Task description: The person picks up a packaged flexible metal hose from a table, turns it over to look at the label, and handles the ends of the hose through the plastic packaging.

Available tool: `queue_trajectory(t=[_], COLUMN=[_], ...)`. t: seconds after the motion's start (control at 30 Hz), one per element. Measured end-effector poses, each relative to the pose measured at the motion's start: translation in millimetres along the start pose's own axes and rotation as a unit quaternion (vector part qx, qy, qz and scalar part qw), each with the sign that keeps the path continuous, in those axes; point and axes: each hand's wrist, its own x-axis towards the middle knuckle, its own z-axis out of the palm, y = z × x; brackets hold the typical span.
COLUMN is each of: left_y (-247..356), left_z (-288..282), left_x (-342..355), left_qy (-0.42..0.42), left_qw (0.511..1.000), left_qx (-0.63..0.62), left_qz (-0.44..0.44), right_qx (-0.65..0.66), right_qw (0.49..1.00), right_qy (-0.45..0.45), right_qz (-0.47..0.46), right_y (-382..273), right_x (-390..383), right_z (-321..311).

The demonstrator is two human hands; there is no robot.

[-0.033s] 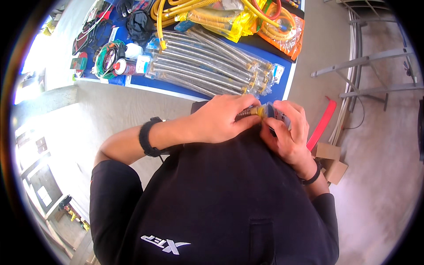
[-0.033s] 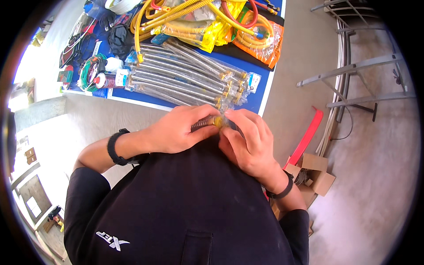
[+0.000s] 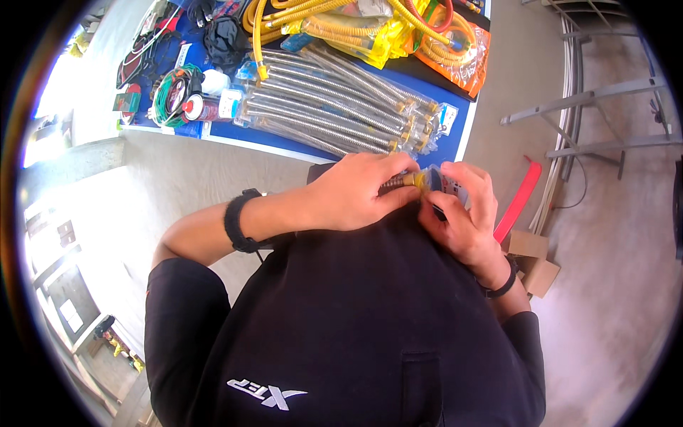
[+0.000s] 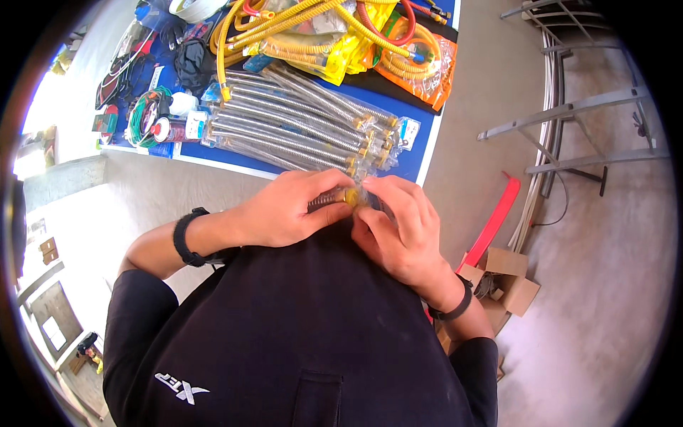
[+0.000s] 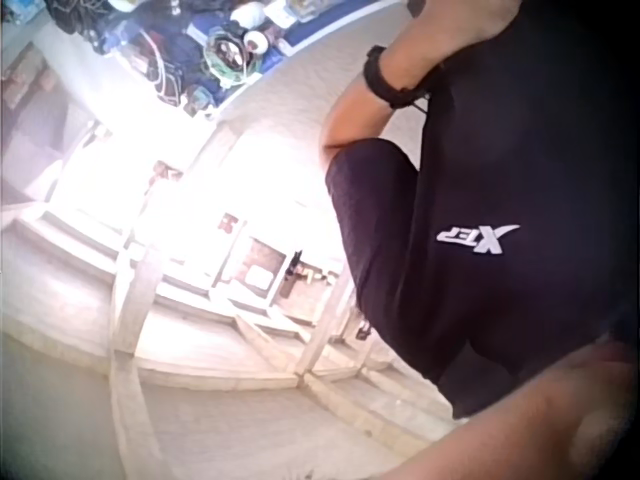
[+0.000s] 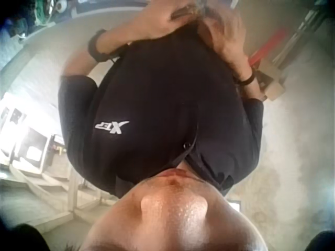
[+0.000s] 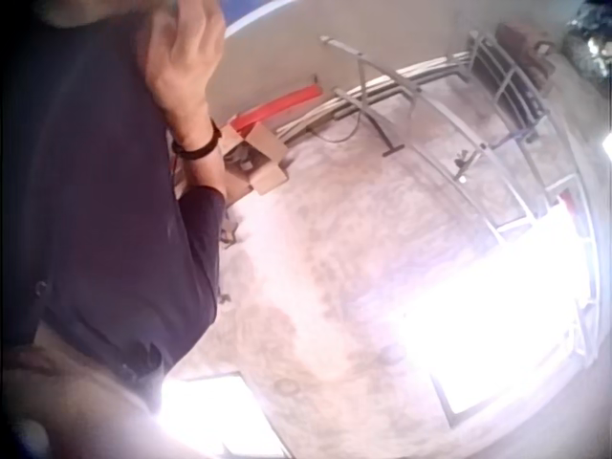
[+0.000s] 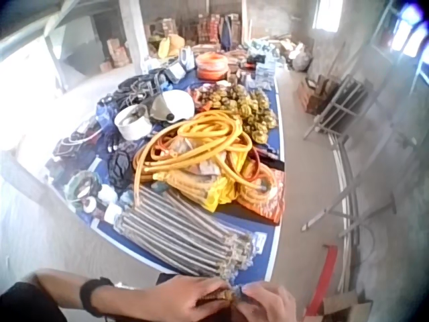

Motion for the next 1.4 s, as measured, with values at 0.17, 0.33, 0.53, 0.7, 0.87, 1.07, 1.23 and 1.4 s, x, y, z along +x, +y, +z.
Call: queue_trajectory(t=[0.17,0.33,0.53,0.7,0.87,1.07,1.23,1.4], left_y=[10,2,2,0,9,2,2,-2], left_z=[-9,-4,-4,-4,-6,-2,-7,-7], left_x=[2,-2,-1,2,5,5,5,-3], left_qy=[-0.037,-0.016,-0.015,-0.031,-0.053,-0.054,-0.069,-0.036], left_qw=[0.998,1.000,1.000,0.999,0.997,0.998,0.998,0.998], left_qx=[0.004,-0.001,-0.016,0.023,0.054,0.021,-0.011,-0.045], left_qz=[-0.043,0.007,0.015,0.024,-0.013,0.002,0.009,0.024], right_qx=[0.057,0.208,0.282,0.222,0.292,0.337,0.283,0.297], right_qw=[0.994,0.928,0.872,0.907,0.886,0.861,0.896,0.887], right_qy=[-0.011,-0.061,-0.046,-0.066,-0.110,-0.133,-0.178,-0.167], right_qz=[0.088,0.304,0.399,0.352,0.345,0.358,0.292,0.311], right_y=[-1,3,16,-5,-1,-6,3,4], right_x=[11,10,8,24,28,32,33,30], right_z=[-10,-11,-29,-40,-42,-30,-26,-22])
